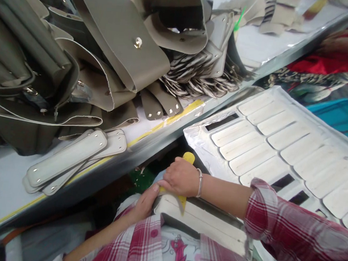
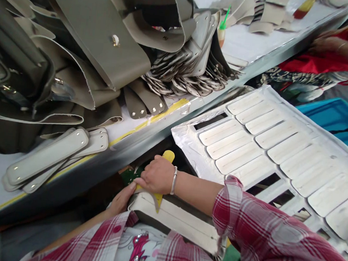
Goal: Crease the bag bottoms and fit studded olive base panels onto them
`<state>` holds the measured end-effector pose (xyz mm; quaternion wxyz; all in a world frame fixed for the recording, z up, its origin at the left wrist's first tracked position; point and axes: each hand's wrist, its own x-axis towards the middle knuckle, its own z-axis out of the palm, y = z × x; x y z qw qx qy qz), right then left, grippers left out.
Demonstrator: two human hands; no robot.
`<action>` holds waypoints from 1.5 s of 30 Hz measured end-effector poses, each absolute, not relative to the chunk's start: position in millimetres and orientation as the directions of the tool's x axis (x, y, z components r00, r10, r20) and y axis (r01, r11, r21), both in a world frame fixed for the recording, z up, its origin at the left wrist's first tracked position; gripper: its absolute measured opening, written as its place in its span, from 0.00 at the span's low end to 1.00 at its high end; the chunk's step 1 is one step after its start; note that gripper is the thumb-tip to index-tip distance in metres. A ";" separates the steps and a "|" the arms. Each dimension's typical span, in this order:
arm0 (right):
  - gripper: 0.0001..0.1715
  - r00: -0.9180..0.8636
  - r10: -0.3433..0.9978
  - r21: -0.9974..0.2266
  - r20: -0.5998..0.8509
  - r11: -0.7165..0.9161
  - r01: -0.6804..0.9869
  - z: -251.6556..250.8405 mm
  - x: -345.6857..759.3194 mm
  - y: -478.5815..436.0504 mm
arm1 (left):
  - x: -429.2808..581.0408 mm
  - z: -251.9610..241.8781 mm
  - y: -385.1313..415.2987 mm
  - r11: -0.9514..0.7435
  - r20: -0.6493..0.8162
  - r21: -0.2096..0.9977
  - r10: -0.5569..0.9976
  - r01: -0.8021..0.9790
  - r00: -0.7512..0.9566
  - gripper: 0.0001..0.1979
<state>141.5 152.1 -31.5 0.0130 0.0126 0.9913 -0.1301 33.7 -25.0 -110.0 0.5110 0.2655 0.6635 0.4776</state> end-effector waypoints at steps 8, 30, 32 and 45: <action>0.32 -0.926 0.309 -0.219 -0.218 0.909 0.355 -19.4 170.1 135.2 | 31.7 -58.7 9.5 0.335 -0.337 0.941 0.941 -0.046 -0.027 0.24; 0.27 -0.315 0.847 -0.901 -0.428 -0.373 0.222 27.6 271.2 -32.9 | -6.6 -40.2 20.3 0.227 -0.290 0.945 0.915 0.237 0.281 0.14; 0.23 -0.267 0.869 -0.900 -0.417 -0.353 0.257 19.7 253.9 -43.7 | -7.0 -38.8 13.5 0.301 -0.353 0.931 0.890 0.208 0.289 0.18; 0.15 -0.249 0.732 -0.773 -0.634 -0.610 0.175 -24.2 181.3 -62.7 | 21.6 -60.9 -15.3 0.361 -0.265 0.857 0.921 -0.368 0.286 0.23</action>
